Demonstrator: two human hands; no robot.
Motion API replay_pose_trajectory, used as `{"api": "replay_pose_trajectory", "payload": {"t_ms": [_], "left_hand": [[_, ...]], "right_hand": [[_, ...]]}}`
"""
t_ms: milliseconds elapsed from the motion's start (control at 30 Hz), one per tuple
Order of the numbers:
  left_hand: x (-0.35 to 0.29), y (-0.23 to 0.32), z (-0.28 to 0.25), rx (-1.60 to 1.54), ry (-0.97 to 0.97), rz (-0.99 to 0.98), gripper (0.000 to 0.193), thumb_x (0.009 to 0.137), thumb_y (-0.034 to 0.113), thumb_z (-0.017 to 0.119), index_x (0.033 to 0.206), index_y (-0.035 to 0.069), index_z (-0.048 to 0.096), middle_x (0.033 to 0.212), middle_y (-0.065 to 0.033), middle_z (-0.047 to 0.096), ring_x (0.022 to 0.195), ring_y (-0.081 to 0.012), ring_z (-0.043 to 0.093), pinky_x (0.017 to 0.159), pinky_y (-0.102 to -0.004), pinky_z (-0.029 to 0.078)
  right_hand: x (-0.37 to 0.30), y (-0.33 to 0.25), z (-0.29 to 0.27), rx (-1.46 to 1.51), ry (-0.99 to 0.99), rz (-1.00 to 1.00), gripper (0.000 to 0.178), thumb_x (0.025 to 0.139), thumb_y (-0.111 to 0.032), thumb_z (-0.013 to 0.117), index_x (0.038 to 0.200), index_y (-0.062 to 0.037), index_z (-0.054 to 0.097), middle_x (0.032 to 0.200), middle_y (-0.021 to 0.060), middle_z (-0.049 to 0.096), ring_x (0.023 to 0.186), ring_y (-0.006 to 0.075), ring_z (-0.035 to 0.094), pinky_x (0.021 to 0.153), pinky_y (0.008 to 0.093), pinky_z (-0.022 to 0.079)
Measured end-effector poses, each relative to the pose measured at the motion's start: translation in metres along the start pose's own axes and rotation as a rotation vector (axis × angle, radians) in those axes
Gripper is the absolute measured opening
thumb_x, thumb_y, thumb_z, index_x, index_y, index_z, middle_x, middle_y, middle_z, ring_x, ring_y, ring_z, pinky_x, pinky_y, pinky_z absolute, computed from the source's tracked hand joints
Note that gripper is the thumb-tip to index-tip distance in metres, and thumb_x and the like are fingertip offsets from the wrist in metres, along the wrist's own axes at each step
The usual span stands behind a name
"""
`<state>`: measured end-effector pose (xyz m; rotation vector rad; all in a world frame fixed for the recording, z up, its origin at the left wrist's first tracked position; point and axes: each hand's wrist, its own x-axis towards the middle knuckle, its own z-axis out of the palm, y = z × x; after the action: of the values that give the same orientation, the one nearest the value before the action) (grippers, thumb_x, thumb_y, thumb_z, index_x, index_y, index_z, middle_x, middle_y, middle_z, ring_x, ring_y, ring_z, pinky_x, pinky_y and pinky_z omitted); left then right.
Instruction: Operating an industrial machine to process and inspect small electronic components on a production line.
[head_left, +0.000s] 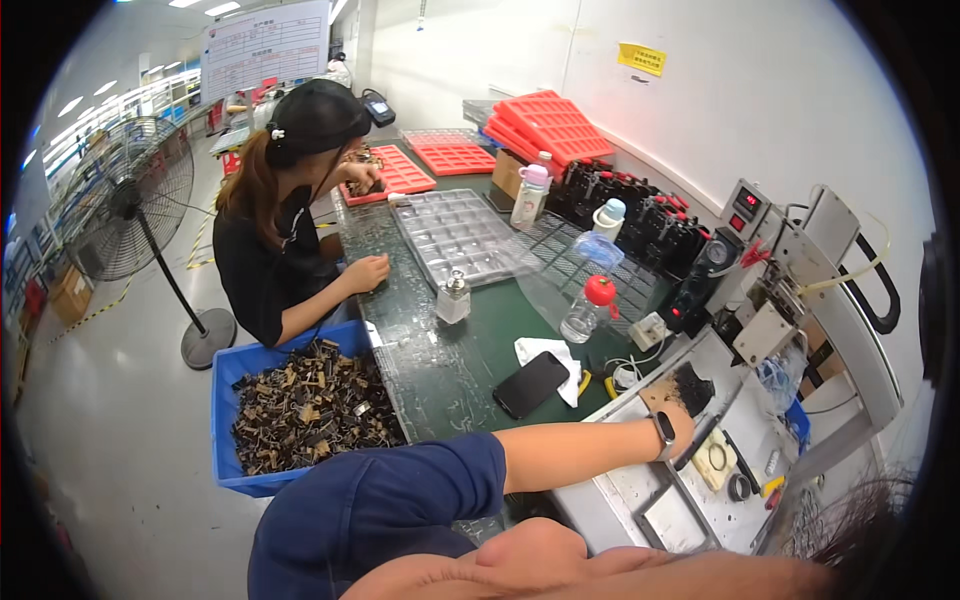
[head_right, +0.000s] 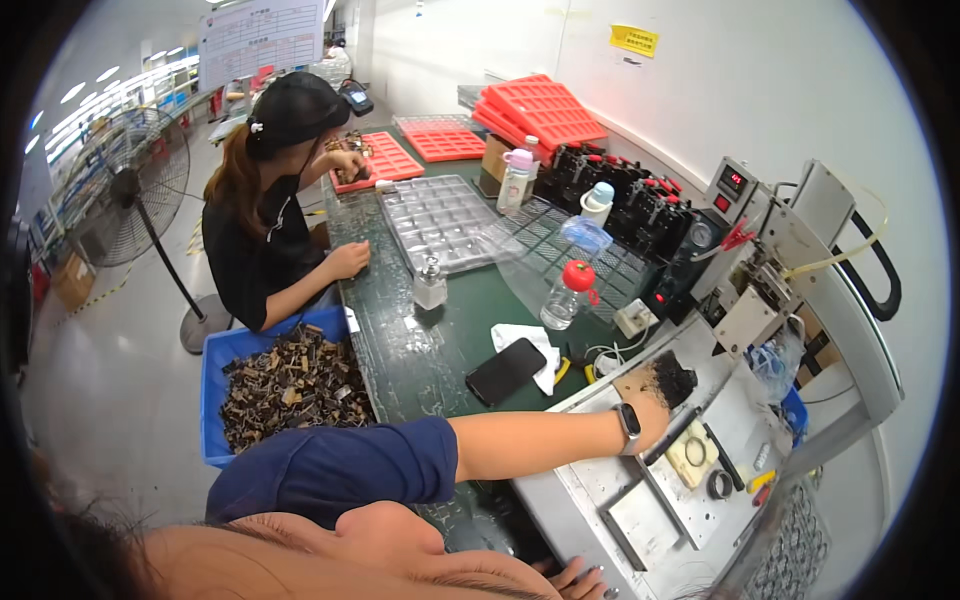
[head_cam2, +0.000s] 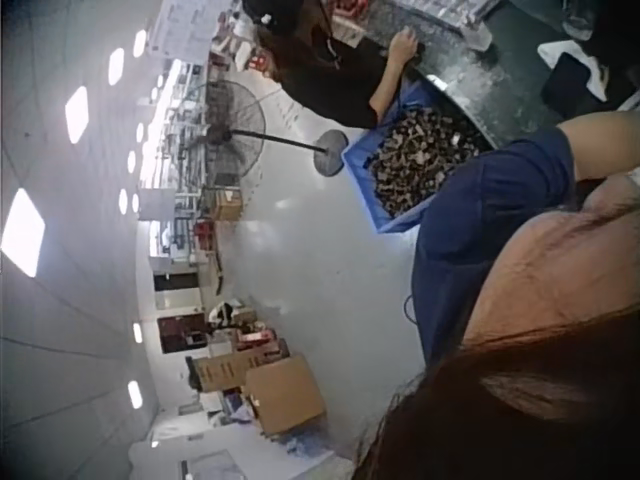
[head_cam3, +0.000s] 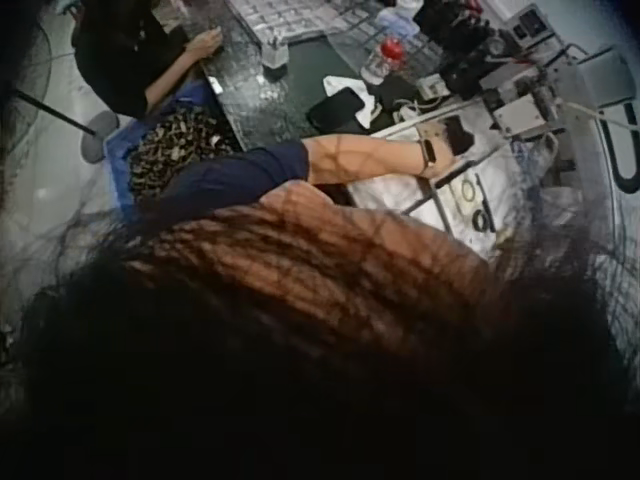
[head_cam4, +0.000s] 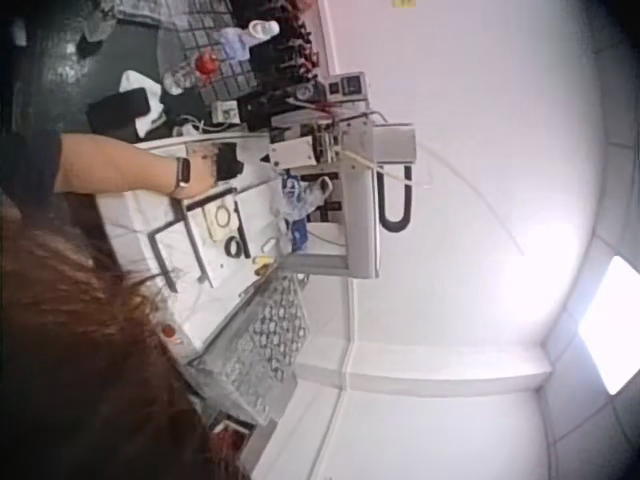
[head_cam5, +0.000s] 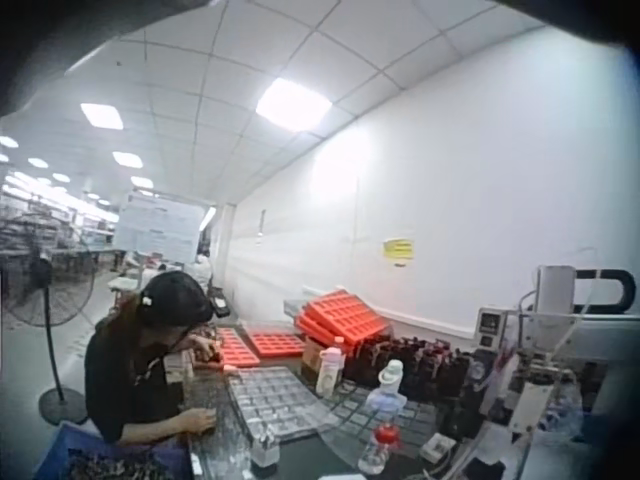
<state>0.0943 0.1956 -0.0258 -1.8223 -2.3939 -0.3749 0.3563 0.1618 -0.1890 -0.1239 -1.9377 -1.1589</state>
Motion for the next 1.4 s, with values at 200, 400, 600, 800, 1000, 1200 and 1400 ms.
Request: {"api": "replay_pose_trajectory", "payload": {"t_ms": [200,400,600,800,1000,1200,1400], "left_hand": [[0.004,-0.004,0.003,-0.023,-0.052,-0.003,0.022,0.082,0.012,0.056,0.098,0.003,0.068,0.090,-0.0169,0.071,0.086,-0.0311,0.069,0.070,-0.0413,0.055],[0.006,-0.003,0.005,-0.009,-0.046,-0.005,0.023,0.085,0.012,0.053,0.103,0.001,0.062,0.086,-0.0170,0.070,0.083,-0.0321,0.069,0.070,-0.0434,0.054],[0.003,-0.001,0.003,0.011,-0.045,0.017,0.023,0.088,0.012,0.049,0.104,0.001,0.061,0.085,-0.0158,0.070,0.082,-0.0323,0.069,0.069,-0.0439,0.054],[0.002,-0.002,0.002,0.042,-0.068,0.053,0.024,0.085,0.012,0.052,0.104,0.001,0.061,0.086,-0.0157,0.070,0.082,-0.0321,0.069,0.069,-0.0428,0.054],[0.002,-0.008,0.004,0.035,-0.063,0.082,0.024,0.079,0.012,0.057,0.100,0.002,0.064,0.086,-0.0150,0.070,0.080,-0.0312,0.069,0.066,-0.0426,0.054],[0.004,-0.002,0.005,0.040,-0.069,0.068,0.023,0.080,0.013,0.057,0.098,0.002,0.065,0.086,-0.0151,0.071,0.081,-0.0303,0.069,0.066,-0.0430,0.054],[0.005,-0.006,0.005,0.034,-0.052,0.092,0.022,0.081,0.012,0.056,0.098,0.001,0.065,0.085,-0.0153,0.071,0.080,-0.0307,0.069,0.066,-0.0425,0.054]], "right_hand": [[0.003,-0.008,0.011,0.044,0.024,0.023,0.086,0.083,-0.063,0.052,0.150,-0.0210,0.017,0.142,0.0226,0.043,0.121,0.0339,0.053,0.105,0.0575,0.033],[0.006,-0.018,0.018,0.073,0.039,0.061,0.085,0.082,-0.061,0.053,0.148,-0.0207,0.019,0.142,0.0223,0.043,0.121,0.0345,0.052,0.105,0.0577,0.032],[0.010,-0.025,0.026,0.087,0.060,0.099,0.083,0.081,-0.059,0.054,0.147,-0.0203,0.021,0.142,0.0221,0.042,0.121,0.0350,0.051,0.104,0.0578,0.032],[0.014,-0.024,0.035,0.090,0.080,0.127,0.081,0.080,-0.058,0.055,0.145,-0.0200,0.023,0.141,0.0218,0.042,0.121,0.0355,0.050,0.104,0.0580,0.031],[0.011,-0.024,0.033,0.128,0.083,0.141,0.080,0.079,-0.056,0.055,0.144,-0.0197,0.026,0.141,0.0215,0.042,0.121,0.0361,0.048,0.103,0.0582,0.031],[0.006,-0.023,0.032,0.146,0.079,0.162,0.078,0.078,-0.055,0.056,0.142,-0.0194,0.028,0.141,0.0212,0.042,0.121,0.0366,0.047,0.103,0.0583,0.031],[0.005,-0.023,0.031,0.162,0.081,0.186,0.077,0.077,-0.053,0.057,0.141,-0.0191,0.030,0.140,0.0209,0.042,0.121,0.0371,0.046,0.102,0.0585,0.030]]}}
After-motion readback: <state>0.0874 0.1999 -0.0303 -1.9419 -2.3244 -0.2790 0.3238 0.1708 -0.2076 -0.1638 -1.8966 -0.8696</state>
